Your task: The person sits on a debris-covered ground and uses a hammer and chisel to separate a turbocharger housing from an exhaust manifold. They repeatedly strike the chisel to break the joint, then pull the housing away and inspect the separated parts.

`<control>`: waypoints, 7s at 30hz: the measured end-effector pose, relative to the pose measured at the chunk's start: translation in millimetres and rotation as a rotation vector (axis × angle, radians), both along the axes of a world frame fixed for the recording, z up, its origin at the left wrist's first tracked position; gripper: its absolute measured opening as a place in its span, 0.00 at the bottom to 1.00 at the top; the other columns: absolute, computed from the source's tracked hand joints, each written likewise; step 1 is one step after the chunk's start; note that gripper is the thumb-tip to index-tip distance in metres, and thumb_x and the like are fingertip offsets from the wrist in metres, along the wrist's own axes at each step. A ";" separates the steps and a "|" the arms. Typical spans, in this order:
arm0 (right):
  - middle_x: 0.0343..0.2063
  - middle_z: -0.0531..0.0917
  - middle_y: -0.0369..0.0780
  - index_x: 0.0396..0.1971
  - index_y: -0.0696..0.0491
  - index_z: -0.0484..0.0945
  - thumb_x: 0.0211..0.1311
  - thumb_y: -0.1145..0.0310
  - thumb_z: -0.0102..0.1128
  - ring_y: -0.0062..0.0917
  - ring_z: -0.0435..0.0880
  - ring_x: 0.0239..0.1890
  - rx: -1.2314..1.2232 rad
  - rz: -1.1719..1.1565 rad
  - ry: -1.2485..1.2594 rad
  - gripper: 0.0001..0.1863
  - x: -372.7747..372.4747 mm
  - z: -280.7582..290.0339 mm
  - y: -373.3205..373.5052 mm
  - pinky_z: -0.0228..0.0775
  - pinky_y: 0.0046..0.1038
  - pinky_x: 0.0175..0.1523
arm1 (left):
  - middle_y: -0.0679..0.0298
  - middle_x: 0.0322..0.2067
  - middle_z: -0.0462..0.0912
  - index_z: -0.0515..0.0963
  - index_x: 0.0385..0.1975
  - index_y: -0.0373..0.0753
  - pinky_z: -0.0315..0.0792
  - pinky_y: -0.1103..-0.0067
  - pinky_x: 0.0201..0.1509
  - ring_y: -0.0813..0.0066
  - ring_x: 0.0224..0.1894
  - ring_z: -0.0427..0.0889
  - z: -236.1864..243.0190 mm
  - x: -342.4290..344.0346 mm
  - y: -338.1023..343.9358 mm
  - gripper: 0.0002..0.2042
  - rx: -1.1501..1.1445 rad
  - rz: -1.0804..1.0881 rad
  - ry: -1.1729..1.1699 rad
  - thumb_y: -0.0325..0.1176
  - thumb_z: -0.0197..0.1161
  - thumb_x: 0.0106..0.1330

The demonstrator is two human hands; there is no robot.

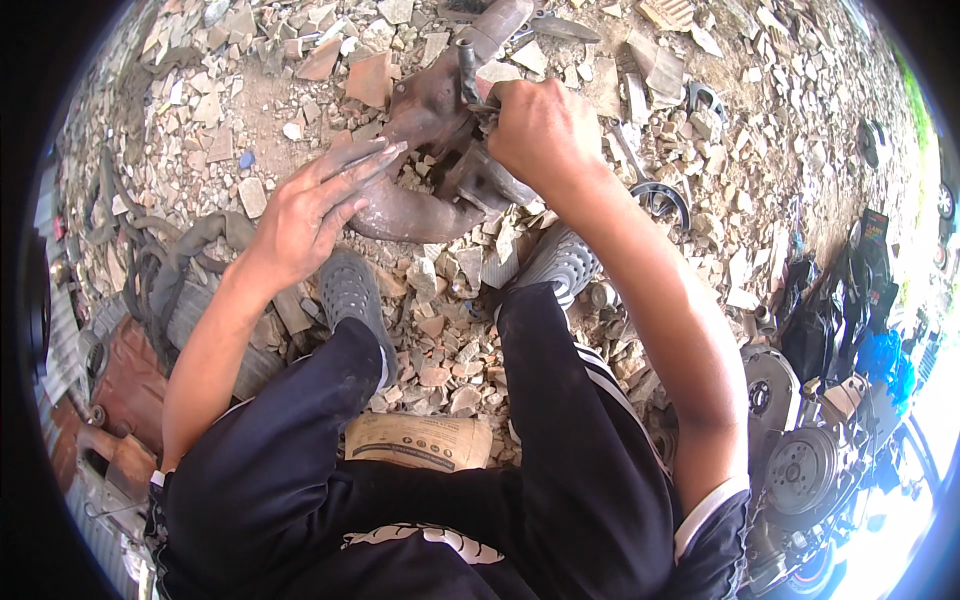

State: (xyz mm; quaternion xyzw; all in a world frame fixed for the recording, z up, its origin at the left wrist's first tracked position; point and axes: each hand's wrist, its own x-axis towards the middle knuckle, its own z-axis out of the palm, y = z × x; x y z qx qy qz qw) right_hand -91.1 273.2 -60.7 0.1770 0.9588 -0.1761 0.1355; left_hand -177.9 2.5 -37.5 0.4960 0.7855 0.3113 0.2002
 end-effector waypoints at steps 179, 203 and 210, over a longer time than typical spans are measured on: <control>0.24 0.88 0.40 0.31 0.55 0.86 0.53 0.52 0.79 0.22 0.86 0.27 -0.173 -0.410 0.325 0.21 12.1 -25.9 48.3 0.79 0.27 0.38 | 0.52 0.51 0.87 0.85 0.53 0.43 0.73 0.68 0.66 0.58 0.57 0.84 -70.0 -74.1 122.7 0.21 -0.033 0.228 -0.324 0.45 0.73 0.64; 0.26 0.81 0.40 0.33 0.55 0.75 0.63 0.57 0.72 0.34 0.85 0.25 -0.099 0.105 0.486 0.18 52.5 -5.3 -47.6 0.79 0.34 0.30 | 0.50 0.49 0.88 0.86 0.49 0.40 0.75 0.67 0.63 0.56 0.54 0.85 -63.5 -74.6 125.9 0.22 -0.085 0.262 -0.234 0.48 0.75 0.60; 0.22 0.83 0.36 0.35 0.54 0.79 0.71 0.56 0.64 0.18 0.82 0.23 -0.587 -0.329 0.555 0.15 64.5 6.3 -2.6 0.73 0.21 0.26 | 0.46 0.50 0.86 0.85 0.52 0.36 0.74 0.65 0.65 0.52 0.56 0.84 -69.3 -74.3 125.5 0.27 -0.126 0.276 -0.159 0.51 0.74 0.61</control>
